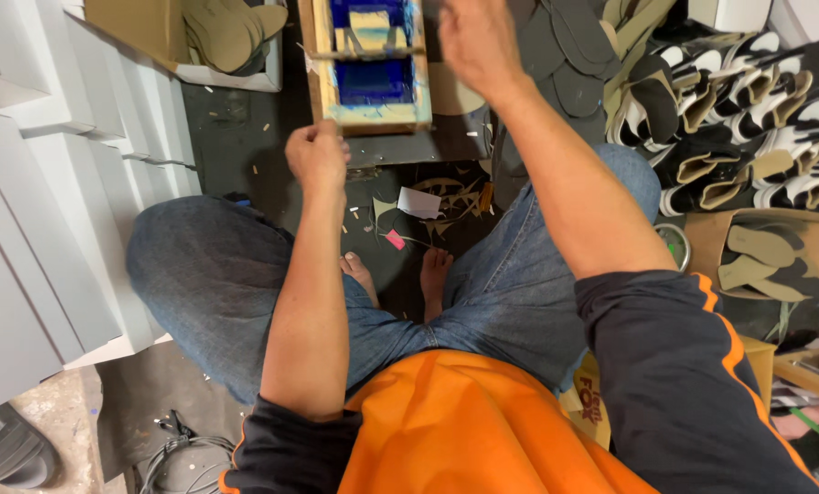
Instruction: The person is sitting on the floor in a workshop, using a wooden frame with blue ink to stamp a design onto beige shoe insoles. They repeatedly pick up an insole, press it onto the inked frame, and place it down to dry.
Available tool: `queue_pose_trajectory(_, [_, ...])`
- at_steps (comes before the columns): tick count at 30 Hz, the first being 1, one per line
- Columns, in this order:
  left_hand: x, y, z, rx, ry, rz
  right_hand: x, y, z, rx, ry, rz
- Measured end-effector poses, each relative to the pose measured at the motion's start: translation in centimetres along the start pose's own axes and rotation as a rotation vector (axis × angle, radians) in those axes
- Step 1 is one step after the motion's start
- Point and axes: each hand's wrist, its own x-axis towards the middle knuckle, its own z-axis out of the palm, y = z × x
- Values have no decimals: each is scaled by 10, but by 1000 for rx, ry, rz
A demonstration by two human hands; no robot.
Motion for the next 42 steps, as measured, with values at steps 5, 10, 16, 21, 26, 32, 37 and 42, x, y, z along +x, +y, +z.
queue_pose_trajectory(5, [10,-15,-1,114,-4,-57,16,-57,23,-142,-422,-151])
queue_pose_trajectory(10, [20,-30,-5,243,20,-57,12,-31,82,-397,-403,-305])
queue_pose_trajectory(16, [8,-13,-12,414,-42,-60,37,-41,48,-333,-552,-230])
queue_pose_trajectory(21, [13,-18,-10,439,-27,-41,27,-47,27,-186,-372,-657])
queue_pose_trajectory(26, [17,-22,-7,432,-16,-52,36,-65,38,-137,-204,-853])
queue_pose_trajectory(32, [16,-24,-10,445,-29,-36,39,-44,58,-49,-299,-877])
queue_pose_trajectory(37, [6,-13,-12,418,-11,-64,33,-32,49,-5,-531,-764])
queue_pose_trajectory(42, [1,-6,-15,362,-24,-73,28,-18,30,-192,-670,-769])
